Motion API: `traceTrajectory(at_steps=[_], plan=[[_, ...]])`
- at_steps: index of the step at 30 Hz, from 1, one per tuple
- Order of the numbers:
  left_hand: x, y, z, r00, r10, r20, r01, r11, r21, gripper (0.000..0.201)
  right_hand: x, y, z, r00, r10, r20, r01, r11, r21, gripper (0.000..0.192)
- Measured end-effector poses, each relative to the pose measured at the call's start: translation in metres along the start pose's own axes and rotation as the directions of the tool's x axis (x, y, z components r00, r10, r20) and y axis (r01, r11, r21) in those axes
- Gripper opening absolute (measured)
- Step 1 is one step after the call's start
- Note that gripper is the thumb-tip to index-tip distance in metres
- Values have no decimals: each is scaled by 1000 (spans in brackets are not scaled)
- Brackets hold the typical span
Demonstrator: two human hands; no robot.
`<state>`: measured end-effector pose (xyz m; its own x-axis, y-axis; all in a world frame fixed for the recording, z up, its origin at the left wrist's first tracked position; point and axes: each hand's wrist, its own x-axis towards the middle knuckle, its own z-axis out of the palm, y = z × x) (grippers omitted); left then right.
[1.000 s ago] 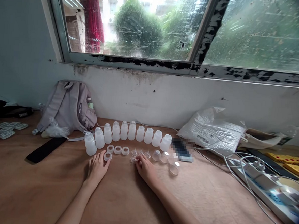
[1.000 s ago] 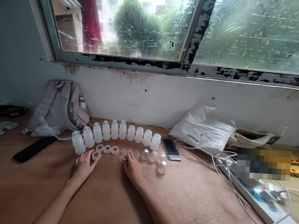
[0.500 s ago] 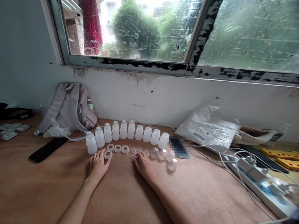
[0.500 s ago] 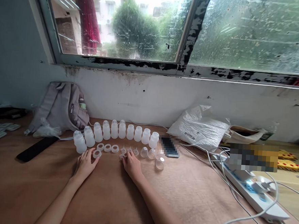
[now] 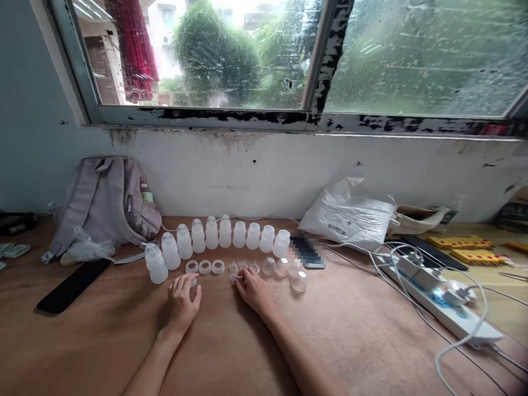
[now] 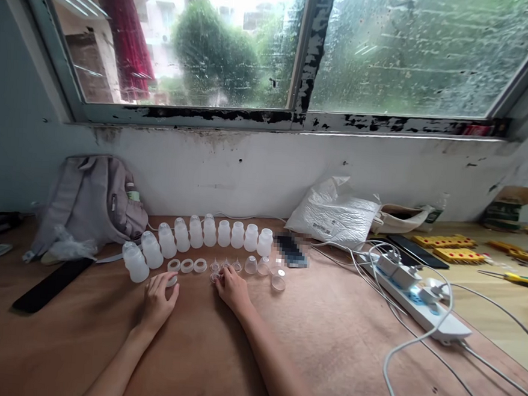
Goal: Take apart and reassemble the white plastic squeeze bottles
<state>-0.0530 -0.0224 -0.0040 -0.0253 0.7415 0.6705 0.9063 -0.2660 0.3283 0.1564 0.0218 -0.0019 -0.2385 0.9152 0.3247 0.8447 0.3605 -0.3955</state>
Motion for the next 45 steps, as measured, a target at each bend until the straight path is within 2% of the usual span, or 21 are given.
traceTrajectory(at_steps=[5,11,14,16,20,24,28,32,34,36,39,42,45], plan=[[-2,8,2,995,71,63,-66,994,-87,21,-1,2,1,999,-25,-42,28,998,54,13],[-4,11,2,988,132,78,-117,978,-172,24,5,2,-5,968,-80,-237,105,990,98,21],[-5,8,3,989,131,63,-118,977,-179,23,35,-4,-15,940,-187,-284,205,978,36,25],[-5,7,4,992,117,51,-107,978,-181,22,66,-11,-23,930,-219,-297,219,975,-34,29],[-5,5,4,996,92,21,-87,980,-177,22,124,-28,-32,943,-154,-296,104,979,-176,47],[-4,3,4,996,92,19,-87,981,-176,21,144,-32,-29,962,-153,-228,129,985,-116,45],[-5,4,6,993,110,31,-102,978,-181,21,130,-30,-25,953,-165,-253,164,986,-25,34],[-5,11,3,995,97,4,-95,979,-183,33,92,-28,-37,932,-161,-325,197,977,82,37],[-6,17,0,996,82,-19,-84,979,-186,45,64,-26,-47,899,-119,-421,247,932,264,34],[-8,25,-3,995,102,-18,-103,976,-190,59,32,-21,-57,913,-49,-405,236,873,426,30],[-15,41,-4,976,209,69,-188,956,-227,71,-14,-13,-61,952,135,-276,95,725,682,24],[-22,60,-1,930,304,206,-222,912,-346,64,-41,-2,-57,964,238,-119,-18,507,862,21],[-19,76,4,908,304,289,-145,874,-465,52,-47,10,-53,956,293,-35,-86,391,916,24]])
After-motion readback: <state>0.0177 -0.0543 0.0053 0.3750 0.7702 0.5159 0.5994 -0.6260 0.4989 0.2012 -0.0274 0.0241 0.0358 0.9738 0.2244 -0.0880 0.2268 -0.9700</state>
